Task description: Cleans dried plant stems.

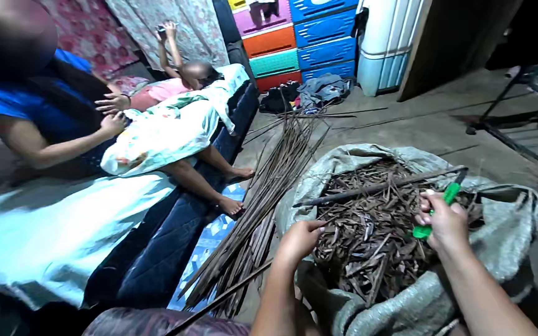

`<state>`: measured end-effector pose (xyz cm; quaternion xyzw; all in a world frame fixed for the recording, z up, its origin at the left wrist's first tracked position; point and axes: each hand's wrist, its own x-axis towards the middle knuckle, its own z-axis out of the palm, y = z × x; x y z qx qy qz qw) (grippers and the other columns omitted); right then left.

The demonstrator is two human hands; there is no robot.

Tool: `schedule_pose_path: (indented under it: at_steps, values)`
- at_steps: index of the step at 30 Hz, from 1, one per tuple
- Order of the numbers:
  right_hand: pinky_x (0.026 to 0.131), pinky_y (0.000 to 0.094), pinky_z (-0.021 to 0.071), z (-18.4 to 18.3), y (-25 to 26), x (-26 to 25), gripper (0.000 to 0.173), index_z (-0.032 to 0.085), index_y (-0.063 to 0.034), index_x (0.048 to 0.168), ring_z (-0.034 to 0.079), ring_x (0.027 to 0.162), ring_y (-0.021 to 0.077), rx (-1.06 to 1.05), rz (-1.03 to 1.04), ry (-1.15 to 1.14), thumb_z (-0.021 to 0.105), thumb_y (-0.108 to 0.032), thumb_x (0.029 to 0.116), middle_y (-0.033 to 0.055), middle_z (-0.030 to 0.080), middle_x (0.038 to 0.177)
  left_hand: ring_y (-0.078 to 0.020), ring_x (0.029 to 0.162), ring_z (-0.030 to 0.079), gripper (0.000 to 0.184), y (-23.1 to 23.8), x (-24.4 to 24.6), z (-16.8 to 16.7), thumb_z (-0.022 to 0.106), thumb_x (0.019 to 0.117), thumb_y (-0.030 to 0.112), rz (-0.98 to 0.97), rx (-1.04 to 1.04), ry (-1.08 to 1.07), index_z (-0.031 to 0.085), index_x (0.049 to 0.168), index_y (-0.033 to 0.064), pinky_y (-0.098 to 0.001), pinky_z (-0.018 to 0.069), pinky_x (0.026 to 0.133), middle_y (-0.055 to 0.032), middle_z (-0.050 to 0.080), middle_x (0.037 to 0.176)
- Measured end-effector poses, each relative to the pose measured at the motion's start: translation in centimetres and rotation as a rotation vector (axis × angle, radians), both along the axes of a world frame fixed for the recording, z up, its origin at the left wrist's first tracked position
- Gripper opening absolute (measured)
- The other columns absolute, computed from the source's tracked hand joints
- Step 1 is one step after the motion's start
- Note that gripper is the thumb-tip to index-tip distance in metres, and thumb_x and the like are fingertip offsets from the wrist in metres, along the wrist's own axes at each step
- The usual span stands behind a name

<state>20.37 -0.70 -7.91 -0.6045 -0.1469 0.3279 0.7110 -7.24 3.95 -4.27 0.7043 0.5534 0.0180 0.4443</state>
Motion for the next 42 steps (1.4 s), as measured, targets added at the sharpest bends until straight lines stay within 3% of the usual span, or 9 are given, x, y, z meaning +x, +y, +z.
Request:
schedule_pose_path:
  at_steps: [3, 5, 7, 9, 13, 22, 30, 35, 42]
  values:
    - [0.044, 0.0198, 0.0385, -0.3, -0.6, 0.0, 0.03, 0.054, 0.0008, 0.127, 0.042, 0.047, 0.0033, -0.187, 0.139, -0.257, 0.045, -0.023, 0.1116, -0.002, 0.049, 0.07, -0.0247, 0.097, 0.069, 0.037, -0.1, 0.6, -0.1, 0.049, 0.1094, 0.035, 0.038, 0.035, 0.037, 0.066, 0.138, 0.0189, -0.0504, 0.0517, 0.094, -0.0107, 0.073, 0.109]
    - [0.064, 0.0368, 0.0497, -0.3, -1.0, -0.8, 0.042, 0.046, 0.0031, 0.145, 0.057, 0.069, 0.0182, -0.329, 0.321, -0.485, 0.049, -0.021, 0.11, 0.014, 0.061, 0.092, -0.0264, 0.1, 0.07, 0.038, -0.6, 1.5, 0.1, 0.048, 0.1095, 0.037, 0.076, 0.075, 0.068, 0.065, 0.14, 0.0218, -0.0522, 0.052, 0.094, -0.0107, 0.074, 0.114]
    - [0.087, 0.0576, 0.0525, 0.2, -1.3, -2.8, 0.048, 0.044, 0.0034, 0.149, 0.066, 0.097, 0.0392, -0.411, 0.483, -0.626, 0.054, -0.017, 0.1069, 0.0299, 0.065, 0.116, -0.0288, 0.114, 0.068, 0.04, -1.0, 2.4, 0.3, 0.047, 0.11, 0.038, 0.101, 0.101, 0.097, 0.062, 0.144, 0.0246, -0.0558, 0.0494, 0.101, -0.0099, 0.071, 0.126]
    - [0.089, 0.0627, 0.0519, 0.8, -1.9, -5.4, 0.046, 0.047, -0.0007, 0.148, 0.068, 0.101, 0.0445, -0.455, 0.658, -0.75, 0.054, -0.02, 0.1073, 0.03, 0.067, 0.115, -0.0291, 0.121, 0.066, 0.039, -1.4, 3.2, 0.4, 0.046, 0.1104, 0.036, 0.107, 0.131, 0.113, 0.059, 0.146, 0.0269, -0.0571, 0.048, 0.104, -0.0084, 0.069, 0.132]
    - [0.093, 0.0625, 0.0526, 1.8, -3.2, -9.0, 0.046, 0.046, -0.0074, 0.152, 0.069, 0.108, 0.0427, -0.551, 0.899, -0.899, 0.046, -0.028, 0.1106, 0.0237, 0.068, 0.123, -0.0317, 0.122, 0.065, 0.04, -1.9, 4.3, 0.7, 0.047, 0.1101, 0.031, 0.087, 0.17, 0.144, 0.058, 0.148, 0.0279, -0.0593, 0.0476, 0.103, -0.0097, 0.069, 0.132]
    - [0.088, 0.0559, 0.056, 2.5, -4.0, -10.7, 0.04, 0.05, -0.0071, 0.143, 0.071, 0.105, 0.0398, -0.72, 0.955, -1.019, 0.04, -0.028, 0.1115, 0.0212, 0.07, 0.116, -0.0332, 0.108, 0.069, 0.037, -2.5, 5.1, 0.4, 0.045, 0.1105, 0.031, 0.155, 0.252, 0.171, 0.066, 0.139, 0.0205, -0.0591, 0.0514, 0.093, -0.0135, 0.073, 0.115]
    - [0.085, 0.0551, 0.0572, 2.7, -4.0, -10.9, 0.036, 0.052, -0.0044, 0.14, 0.072, 0.105, 0.0409, -0.774, 0.893, -1.085, 0.042, -0.024, 0.1108, 0.0225, 0.071, 0.113, -0.0327, 0.111, 0.069, 0.035, -2.9, 5.8, 0.7, 0.046, 0.11, 0.03, 0.148, 0.257, 0.211, 0.067, 0.137, 0.0204, -0.059, 0.0511, 0.094, -0.0124, 0.072, 0.12]
    - [0.088, 0.0581, 0.0558, 1.9, -2.1, -9.0, 0.039, 0.048, -0.0031, 0.145, 0.07, 0.109, 0.0429, -0.864, 0.773, -1.056, 0.042, -0.022, 0.1108, 0.0246, 0.07, 0.117, -0.0309, 0.111, 0.069, 0.038, -3.3, 5.9, 0.5, 0.046, 0.1101, 0.038, 0.115, 0.27, 0.203, 0.061, 0.145, 0.0315, -0.0589, 0.0513, 0.094, -0.0088, 0.072, 0.125]
    - [0.09, 0.0603, 0.054, 2.6, -1.3, -5.4, 0.04, 0.048, -0.0034, 0.143, 0.07, 0.108, 0.0431, -0.848, 0.643, -0.939, 0.04, -0.027, 0.112, 0.0249, 0.069, 0.116, -0.0314, 0.118, 0.067, 0.038, -2.9, 5.2, 0.5, 0.048, 0.1098, 0.031, 0.15, 0.239, 0.193, 0.061, 0.145, 0.0286, -0.0597, 0.0496, 0.099, -0.0083, 0.071, 0.129]
